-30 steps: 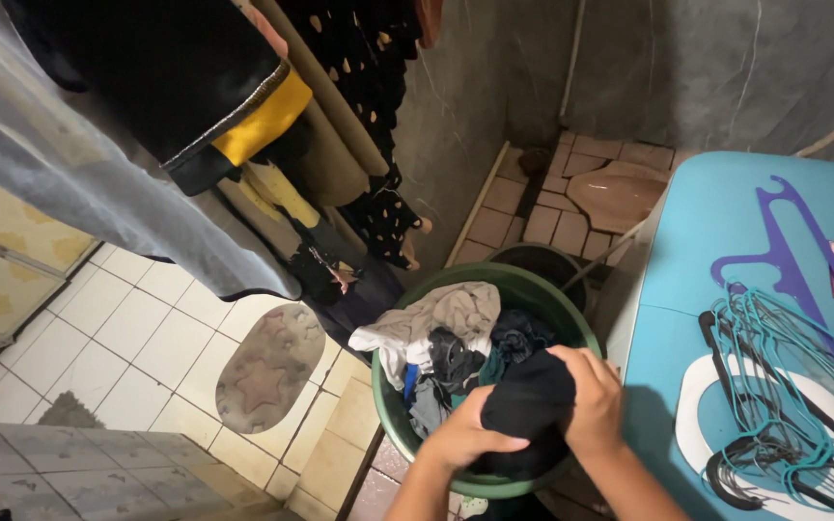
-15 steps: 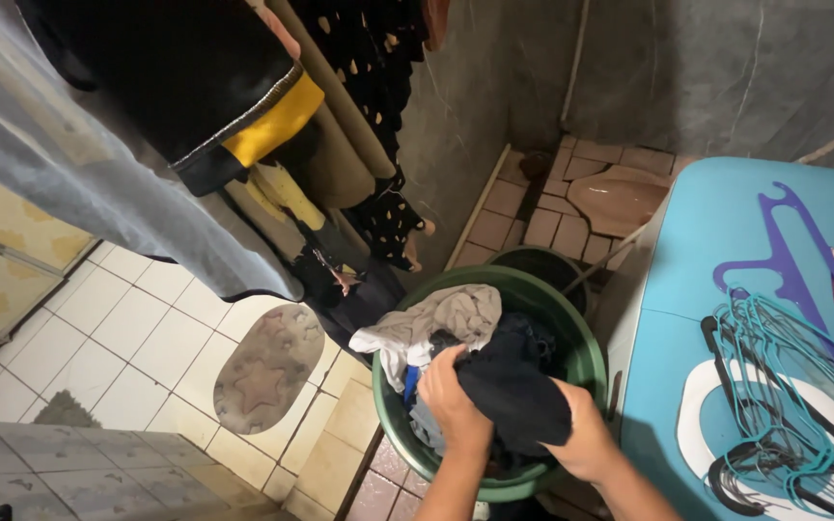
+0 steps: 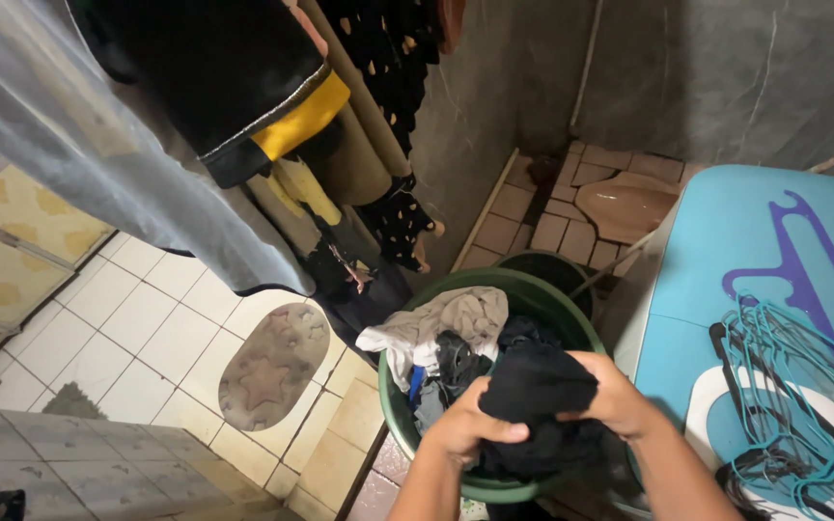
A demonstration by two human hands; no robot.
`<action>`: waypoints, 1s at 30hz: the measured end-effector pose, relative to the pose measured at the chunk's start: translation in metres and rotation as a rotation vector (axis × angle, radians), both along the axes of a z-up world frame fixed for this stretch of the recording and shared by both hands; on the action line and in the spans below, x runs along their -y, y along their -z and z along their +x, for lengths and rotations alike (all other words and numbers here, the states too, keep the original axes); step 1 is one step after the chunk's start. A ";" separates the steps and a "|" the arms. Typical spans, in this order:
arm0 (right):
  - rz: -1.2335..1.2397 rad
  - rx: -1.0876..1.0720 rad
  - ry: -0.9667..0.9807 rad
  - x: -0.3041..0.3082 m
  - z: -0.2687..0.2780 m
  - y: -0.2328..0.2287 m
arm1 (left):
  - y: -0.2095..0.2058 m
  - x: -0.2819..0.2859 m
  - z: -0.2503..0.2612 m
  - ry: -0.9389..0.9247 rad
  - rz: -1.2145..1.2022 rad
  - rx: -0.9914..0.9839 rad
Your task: Hanging clothes from a bucket onto plastic hangers.
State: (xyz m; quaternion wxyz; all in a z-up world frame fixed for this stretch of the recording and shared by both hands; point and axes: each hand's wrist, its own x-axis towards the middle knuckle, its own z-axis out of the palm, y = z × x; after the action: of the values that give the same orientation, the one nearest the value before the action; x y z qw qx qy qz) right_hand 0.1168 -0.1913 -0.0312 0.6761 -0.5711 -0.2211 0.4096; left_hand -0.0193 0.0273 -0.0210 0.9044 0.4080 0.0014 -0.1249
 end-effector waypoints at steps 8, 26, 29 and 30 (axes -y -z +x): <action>-0.044 -0.156 -0.144 -0.013 0.022 -0.005 | 0.007 -0.024 0.030 -0.126 -0.272 -0.087; 0.368 -0.567 0.221 0.011 0.060 0.042 | 0.061 -0.005 0.090 -1.144 1.297 0.182; 0.389 -0.493 0.186 0.001 0.066 0.026 | 0.057 0.009 0.086 -0.893 0.784 -0.002; 0.379 -0.419 0.159 -0.004 0.066 0.021 | 0.050 0.015 0.083 -0.694 0.521 -0.077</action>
State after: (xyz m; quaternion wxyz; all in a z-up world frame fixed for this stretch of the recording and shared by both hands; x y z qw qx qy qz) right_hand 0.1829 -0.1871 -0.0527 0.8316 -0.3531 -0.1038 0.4159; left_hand 0.0640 0.0123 -0.0710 0.7591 0.5928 0.2035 0.1757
